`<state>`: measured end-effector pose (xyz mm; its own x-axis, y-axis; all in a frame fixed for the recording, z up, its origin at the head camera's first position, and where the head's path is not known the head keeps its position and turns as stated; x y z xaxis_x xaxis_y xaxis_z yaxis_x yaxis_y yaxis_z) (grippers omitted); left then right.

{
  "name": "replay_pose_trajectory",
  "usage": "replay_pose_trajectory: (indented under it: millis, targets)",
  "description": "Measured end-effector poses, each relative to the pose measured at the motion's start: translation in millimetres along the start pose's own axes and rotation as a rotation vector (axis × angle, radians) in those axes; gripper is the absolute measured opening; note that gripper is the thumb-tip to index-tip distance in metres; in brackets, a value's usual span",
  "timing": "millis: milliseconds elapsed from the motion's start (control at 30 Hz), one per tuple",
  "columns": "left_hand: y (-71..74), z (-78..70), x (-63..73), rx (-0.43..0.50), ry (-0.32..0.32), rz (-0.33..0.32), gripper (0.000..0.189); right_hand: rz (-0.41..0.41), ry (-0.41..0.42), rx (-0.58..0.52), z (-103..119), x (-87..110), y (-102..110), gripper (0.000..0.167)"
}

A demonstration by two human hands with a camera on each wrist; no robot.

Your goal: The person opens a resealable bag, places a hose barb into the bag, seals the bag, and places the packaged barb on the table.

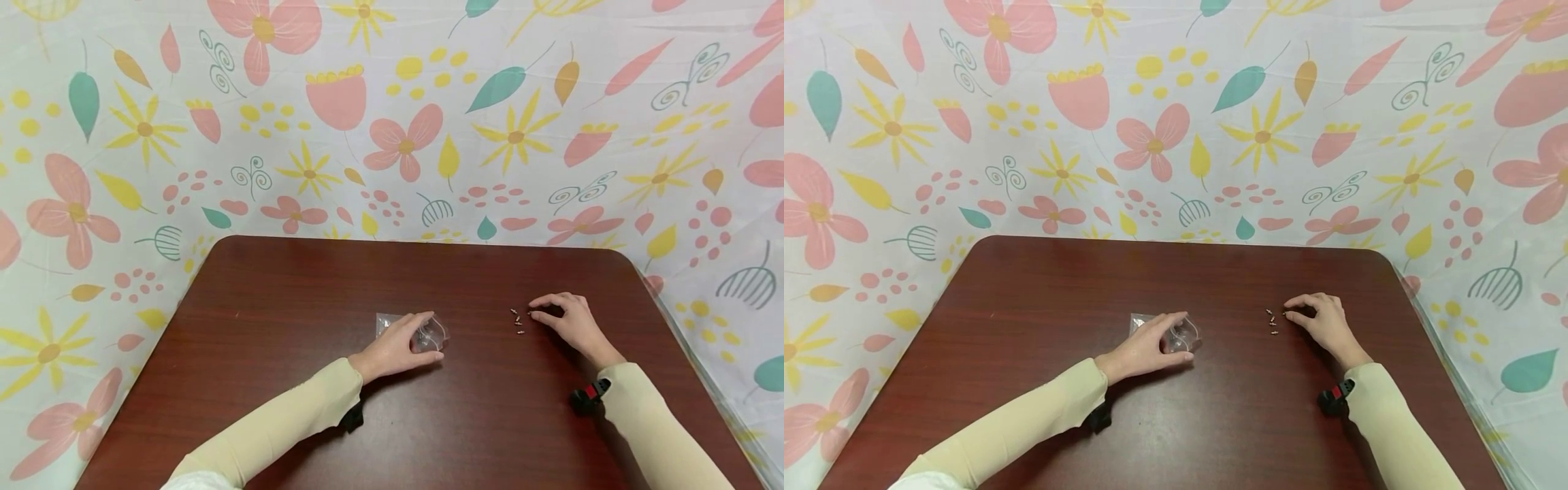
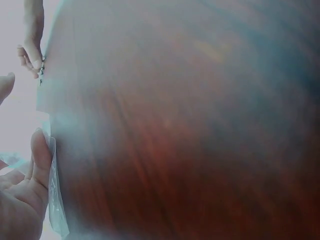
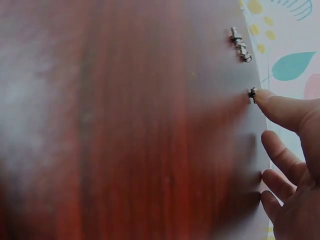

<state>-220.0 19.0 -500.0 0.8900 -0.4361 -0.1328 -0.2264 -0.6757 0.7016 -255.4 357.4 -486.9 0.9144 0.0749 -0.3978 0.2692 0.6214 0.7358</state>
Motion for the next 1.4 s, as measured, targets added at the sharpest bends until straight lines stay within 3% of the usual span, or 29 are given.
replay_pose_trajectory:
  millis: [367, 833, 1400]
  targets:
    - [0.7, -0.6, 0.0, 0.010, -0.008, 0.001, 0.085, 0.030, -0.046, 0.021, 1.4, -1.6, -1.1, 0.012]
    - [0.3, -0.5, -0.2, -0.024, -0.002, 0.004, 0.086, 0.021, -0.023, 0.054, 0.1, -2.8, -1.6, 0.006]
    - [1.2, 0.6, -0.5, 0.007, -0.007, -0.006, 0.085, 0.026, -0.033, 0.069, -1.8, -1.2, -2.8, 0.005]
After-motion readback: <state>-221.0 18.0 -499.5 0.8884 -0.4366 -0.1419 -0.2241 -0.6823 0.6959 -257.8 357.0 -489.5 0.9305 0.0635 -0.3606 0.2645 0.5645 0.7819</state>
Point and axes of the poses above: each hand's wrist, its own x-axis away from the middle knuckle, its own y-axis out of the back of the hand, z = x × y, the point moved 8 cm from there along -x, towards the middle knuckle, and after that the axes turned 12 degrees about -z, right-handed, at the moved point
